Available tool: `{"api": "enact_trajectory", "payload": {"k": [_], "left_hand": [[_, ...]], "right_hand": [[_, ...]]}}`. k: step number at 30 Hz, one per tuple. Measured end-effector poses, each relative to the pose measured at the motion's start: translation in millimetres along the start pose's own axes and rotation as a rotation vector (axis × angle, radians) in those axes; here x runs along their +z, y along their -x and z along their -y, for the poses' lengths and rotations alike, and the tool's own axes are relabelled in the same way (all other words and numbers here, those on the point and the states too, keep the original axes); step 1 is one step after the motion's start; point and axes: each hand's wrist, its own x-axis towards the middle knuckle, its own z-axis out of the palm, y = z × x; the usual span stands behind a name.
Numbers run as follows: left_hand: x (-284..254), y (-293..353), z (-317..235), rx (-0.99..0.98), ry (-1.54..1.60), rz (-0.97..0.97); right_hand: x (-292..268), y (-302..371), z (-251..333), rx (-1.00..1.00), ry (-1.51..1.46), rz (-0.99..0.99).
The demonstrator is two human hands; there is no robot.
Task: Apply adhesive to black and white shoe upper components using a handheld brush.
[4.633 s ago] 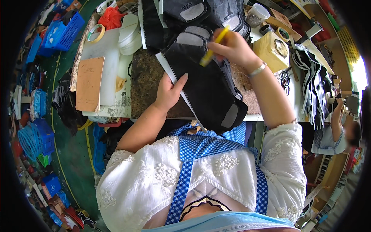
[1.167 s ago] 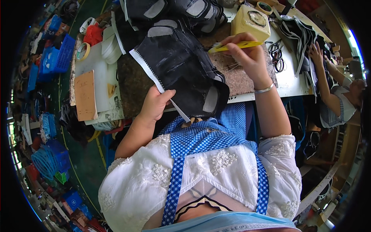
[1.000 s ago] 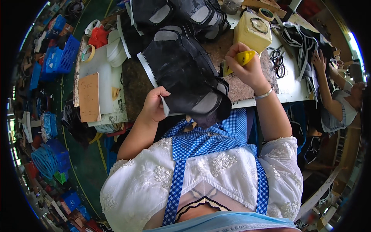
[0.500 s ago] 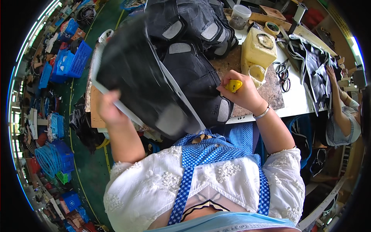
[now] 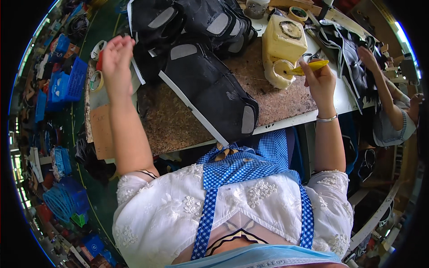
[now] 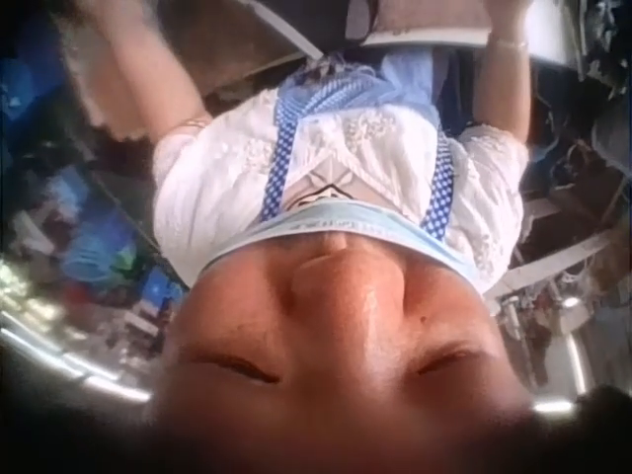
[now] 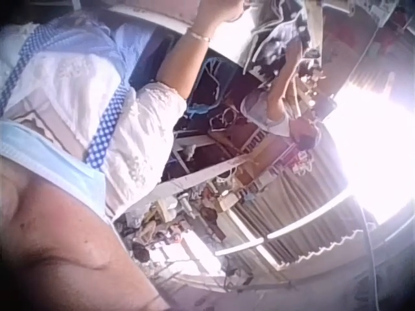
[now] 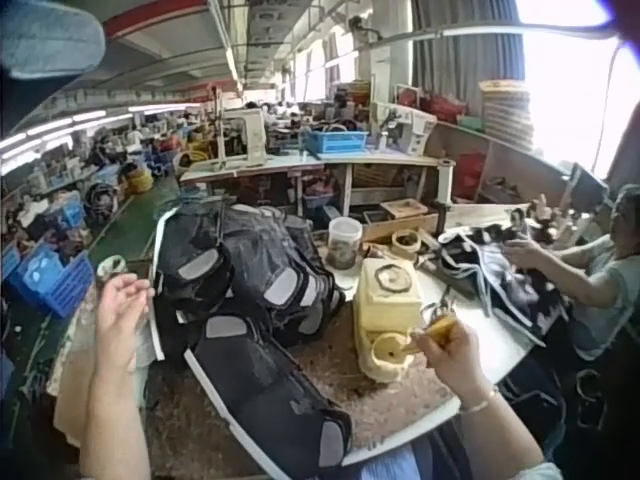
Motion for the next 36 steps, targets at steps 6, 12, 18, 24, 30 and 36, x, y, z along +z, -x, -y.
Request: {"api": "enact_trajectory", "payload": {"k": [6,12,18,24,30,36], "left_hand": [[32.3,124.3,37.2,-0.306,-0.181,-0.201],[55.8,142.1,38.0,-0.306,0.186,0.022],[61.5,138.5,64.6,-0.048,-0.517,0.019],[52.3,144.2,65.5,-0.255,0.003,0.063],[55.7,146.3,58.6,-0.287,0.229,-0.099],[53.7,149.8,61.8,-0.275,-0.008,-0.035]], "right_hand": [[22.3,-15.7,-21.8,-0.233,0.509,0.255],[-12.8,-23.1,-33.2,0.310,0.012,-0.039],[52.5,-19.6,24.5,0.035,-0.311,0.324],[189.4,-36.7,89.6,-0.640,-0.132,0.933],[205.1,-40.0,101.5,-0.536,0.280,0.470],[216.4,-37.2,101.6,-0.175,0.077,0.396]]}}
